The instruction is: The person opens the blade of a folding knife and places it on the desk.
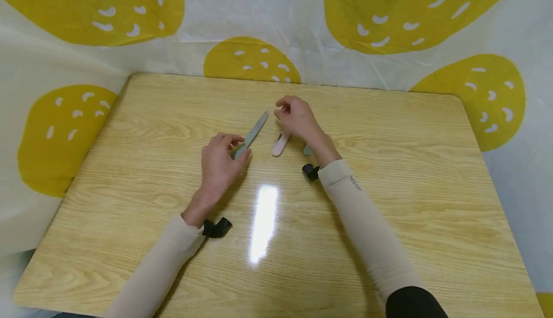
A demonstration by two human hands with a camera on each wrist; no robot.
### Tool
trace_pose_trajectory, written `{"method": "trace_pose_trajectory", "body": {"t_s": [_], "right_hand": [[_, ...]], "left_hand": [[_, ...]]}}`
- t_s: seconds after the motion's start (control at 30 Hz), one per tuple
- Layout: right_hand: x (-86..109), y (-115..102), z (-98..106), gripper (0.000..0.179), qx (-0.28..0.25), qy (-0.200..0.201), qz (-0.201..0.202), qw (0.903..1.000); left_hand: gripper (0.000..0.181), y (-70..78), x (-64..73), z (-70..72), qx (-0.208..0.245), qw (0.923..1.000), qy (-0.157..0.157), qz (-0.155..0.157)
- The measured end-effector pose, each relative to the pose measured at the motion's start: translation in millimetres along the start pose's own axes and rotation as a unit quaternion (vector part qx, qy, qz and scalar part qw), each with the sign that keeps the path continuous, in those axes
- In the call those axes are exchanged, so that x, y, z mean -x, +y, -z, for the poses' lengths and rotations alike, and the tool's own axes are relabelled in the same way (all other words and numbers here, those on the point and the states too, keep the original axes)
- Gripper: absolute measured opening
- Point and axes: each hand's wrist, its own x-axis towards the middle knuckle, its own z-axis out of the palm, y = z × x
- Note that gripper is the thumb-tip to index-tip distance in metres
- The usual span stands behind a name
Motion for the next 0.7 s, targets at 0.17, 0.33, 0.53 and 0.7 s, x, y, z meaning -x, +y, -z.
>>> {"method": "trace_pose_trajectory", "body": {"t_s": [0.17, 0.33, 0.53, 0.7], "right_hand": [[4.8, 2, 8, 0.032, 0.006, -0.008, -0.014, 0.9998], [8.9, 10, 14, 0.034, 0.021, -0.018, -0.028, 0.9993], [11.0, 19, 20, 0.036, 0.031, -0.023, -0.04, 0.9985], [12.0, 23, 23, 0.036, 0.049, -0.022, -0.042, 0.9977]], "left_hand": [[0.029, 9.1, -0.3, -7.4, 0.019, 0.9995, -0.014, -0.023], [0.029, 18.8, 0.5, -14.3, 0.025, 0.9985, -0.032, -0.038], [0.032, 26.8, 1.1, -20.4, 0.025, 0.9973, -0.061, -0.032], [0.037, 30.6, 1.0, -24.7, 0.012, 0.9959, -0.087, -0.019]]}}
